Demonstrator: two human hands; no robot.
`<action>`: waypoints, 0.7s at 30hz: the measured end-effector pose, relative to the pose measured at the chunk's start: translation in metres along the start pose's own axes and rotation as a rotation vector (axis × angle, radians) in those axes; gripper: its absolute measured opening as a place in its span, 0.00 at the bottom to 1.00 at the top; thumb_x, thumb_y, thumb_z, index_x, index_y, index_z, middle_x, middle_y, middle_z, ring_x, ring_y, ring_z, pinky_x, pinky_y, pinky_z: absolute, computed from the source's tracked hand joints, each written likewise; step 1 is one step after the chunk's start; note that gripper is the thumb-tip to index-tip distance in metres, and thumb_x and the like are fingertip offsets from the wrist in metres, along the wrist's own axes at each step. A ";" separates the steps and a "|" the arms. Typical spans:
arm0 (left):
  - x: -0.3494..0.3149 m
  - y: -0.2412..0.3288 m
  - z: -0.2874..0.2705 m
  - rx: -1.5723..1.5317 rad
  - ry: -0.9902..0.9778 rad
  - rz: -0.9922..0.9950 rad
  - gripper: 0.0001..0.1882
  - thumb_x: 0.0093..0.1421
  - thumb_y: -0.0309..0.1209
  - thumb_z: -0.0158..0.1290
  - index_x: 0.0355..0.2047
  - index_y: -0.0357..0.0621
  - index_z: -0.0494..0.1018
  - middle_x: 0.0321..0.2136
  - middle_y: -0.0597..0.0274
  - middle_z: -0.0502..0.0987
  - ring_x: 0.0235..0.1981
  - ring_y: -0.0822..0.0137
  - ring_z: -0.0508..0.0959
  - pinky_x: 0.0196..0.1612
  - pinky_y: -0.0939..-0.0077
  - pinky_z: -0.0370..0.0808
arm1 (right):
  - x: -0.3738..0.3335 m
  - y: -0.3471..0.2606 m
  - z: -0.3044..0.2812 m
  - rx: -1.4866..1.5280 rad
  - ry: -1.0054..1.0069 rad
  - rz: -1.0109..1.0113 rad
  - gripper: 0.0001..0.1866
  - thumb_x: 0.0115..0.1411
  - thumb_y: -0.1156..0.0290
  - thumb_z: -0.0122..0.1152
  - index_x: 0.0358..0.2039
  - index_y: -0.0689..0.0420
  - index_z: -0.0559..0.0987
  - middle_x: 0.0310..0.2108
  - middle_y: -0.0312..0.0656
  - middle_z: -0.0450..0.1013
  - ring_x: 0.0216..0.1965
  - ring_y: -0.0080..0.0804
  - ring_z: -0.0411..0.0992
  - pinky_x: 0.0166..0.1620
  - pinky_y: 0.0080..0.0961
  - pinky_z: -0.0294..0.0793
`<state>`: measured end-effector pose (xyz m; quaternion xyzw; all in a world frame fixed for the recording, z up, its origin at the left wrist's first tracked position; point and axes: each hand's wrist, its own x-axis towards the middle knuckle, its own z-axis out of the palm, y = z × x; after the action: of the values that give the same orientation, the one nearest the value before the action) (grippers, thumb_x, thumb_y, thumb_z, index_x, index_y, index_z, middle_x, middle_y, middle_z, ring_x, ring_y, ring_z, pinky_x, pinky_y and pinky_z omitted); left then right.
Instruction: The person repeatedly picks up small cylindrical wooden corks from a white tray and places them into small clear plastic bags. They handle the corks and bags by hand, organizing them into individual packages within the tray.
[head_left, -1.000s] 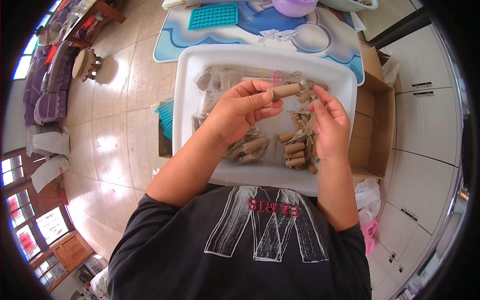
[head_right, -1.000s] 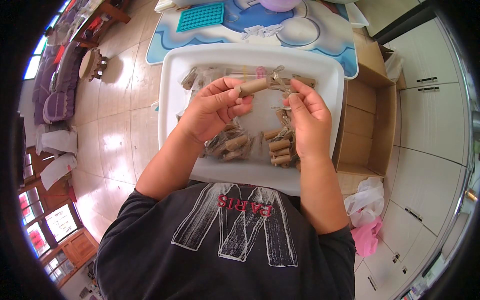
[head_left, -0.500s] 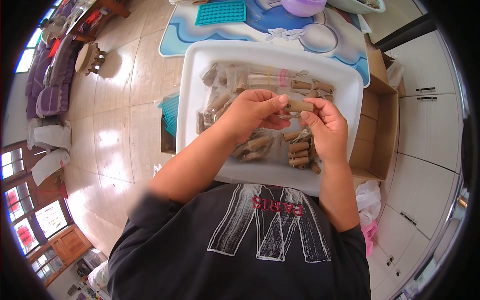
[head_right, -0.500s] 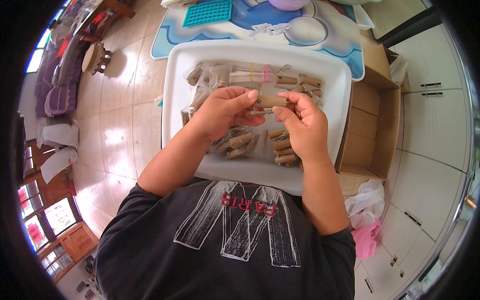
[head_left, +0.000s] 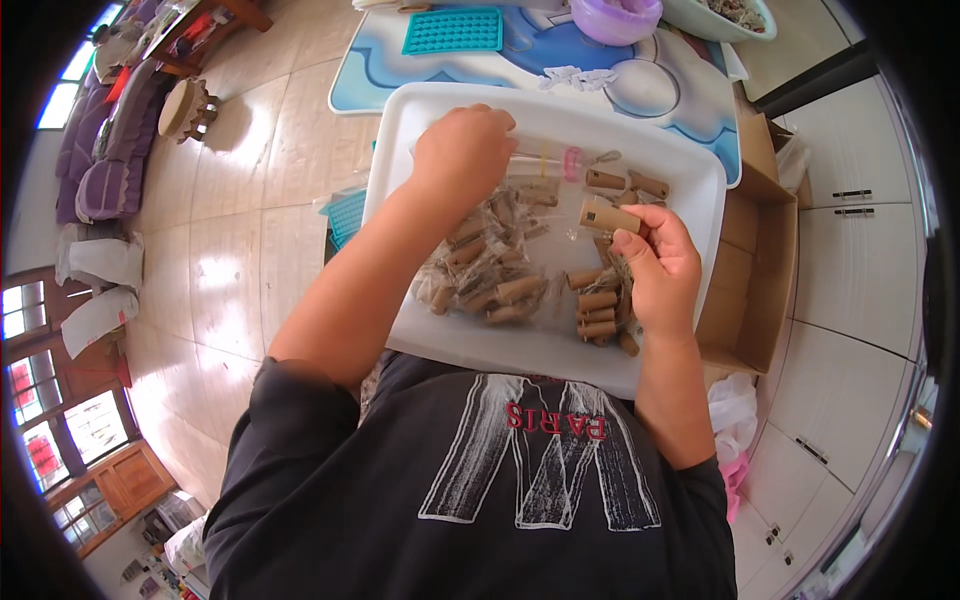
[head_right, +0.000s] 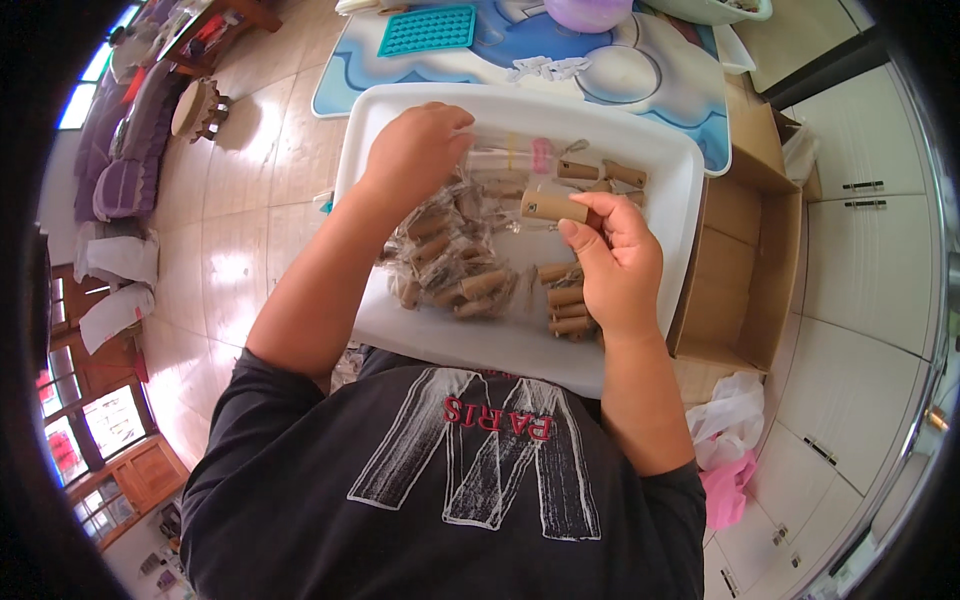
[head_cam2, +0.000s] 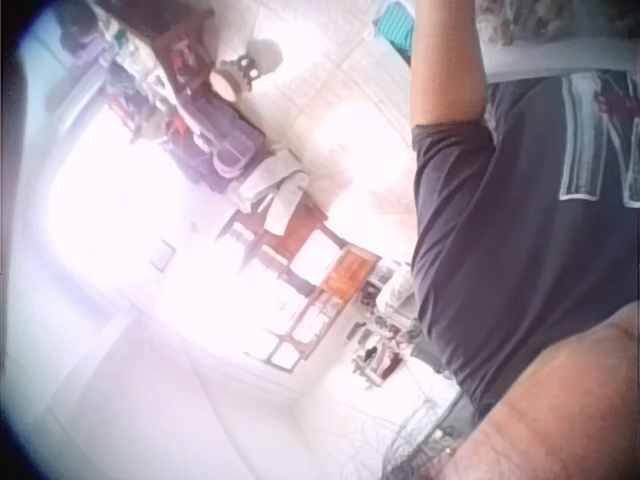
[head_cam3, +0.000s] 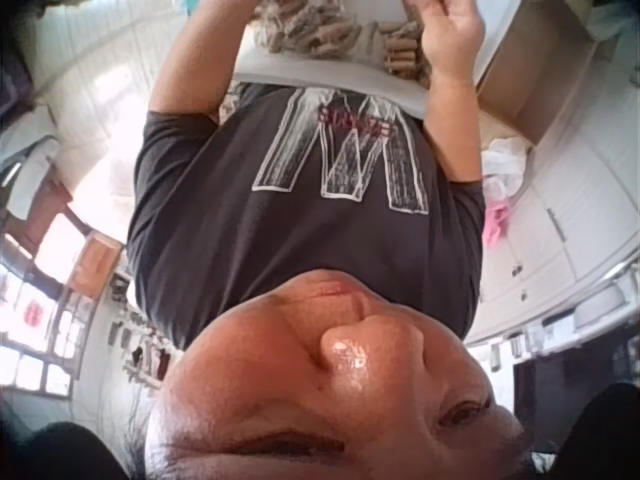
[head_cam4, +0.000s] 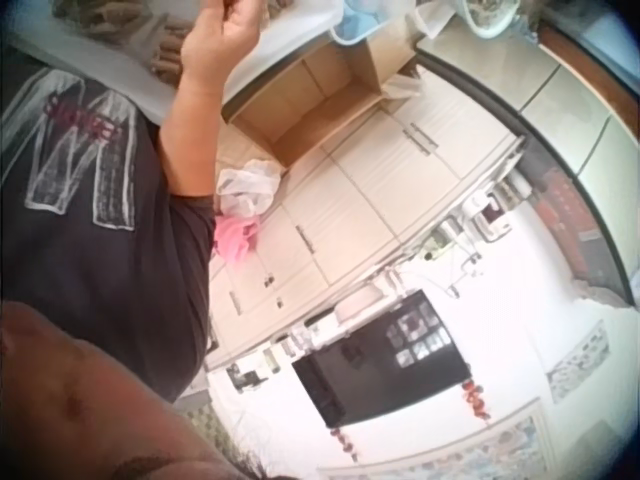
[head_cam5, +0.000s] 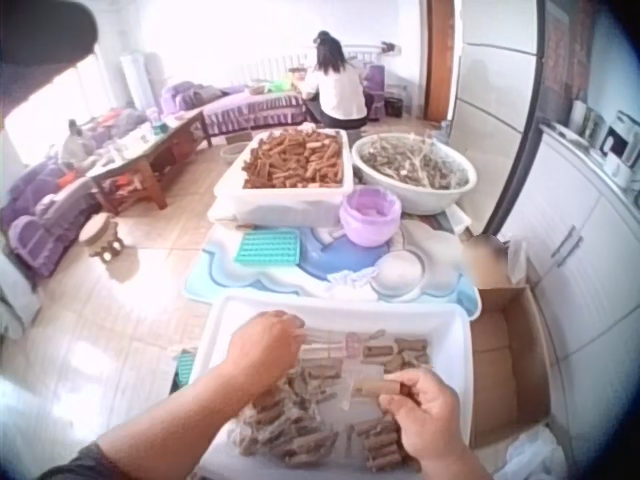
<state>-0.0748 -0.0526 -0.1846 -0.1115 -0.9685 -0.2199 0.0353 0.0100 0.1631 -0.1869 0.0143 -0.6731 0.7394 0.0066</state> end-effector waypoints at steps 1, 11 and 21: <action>0.005 -0.001 0.006 0.122 -0.062 0.038 0.12 0.54 0.33 0.51 0.36 0.44 0.75 0.35 0.55 0.75 0.36 0.56 0.75 0.40 0.67 0.72 | -0.001 0.001 0.000 -0.014 -0.016 -0.021 0.10 0.54 0.78 0.59 0.37 0.62 0.73 0.26 0.31 0.68 0.28 0.15 0.64 0.32 0.11 0.64; -0.003 -0.006 -0.013 0.601 -0.406 -0.063 0.13 0.49 0.40 0.56 0.29 0.43 0.75 0.33 0.58 0.75 0.38 0.58 0.75 0.39 0.66 0.73 | -0.002 0.001 -0.002 0.050 0.032 -0.074 0.10 0.54 0.79 0.59 0.38 0.62 0.72 0.26 0.32 0.69 0.26 0.16 0.64 0.31 0.12 0.64; 0.012 0.000 0.025 0.459 -0.148 -0.050 0.13 0.49 0.41 0.56 0.27 0.46 0.74 0.27 0.61 0.76 0.30 0.59 0.78 0.35 0.68 0.74 | -0.003 0.000 0.000 0.033 0.053 -0.128 0.11 0.54 0.79 0.59 0.39 0.62 0.72 0.26 0.33 0.69 0.26 0.17 0.64 0.31 0.12 0.65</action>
<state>-0.0869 -0.0389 -0.2060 -0.0921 -0.9955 0.0141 -0.0166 0.0133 0.1627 -0.1871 0.0379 -0.6582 0.7485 0.0713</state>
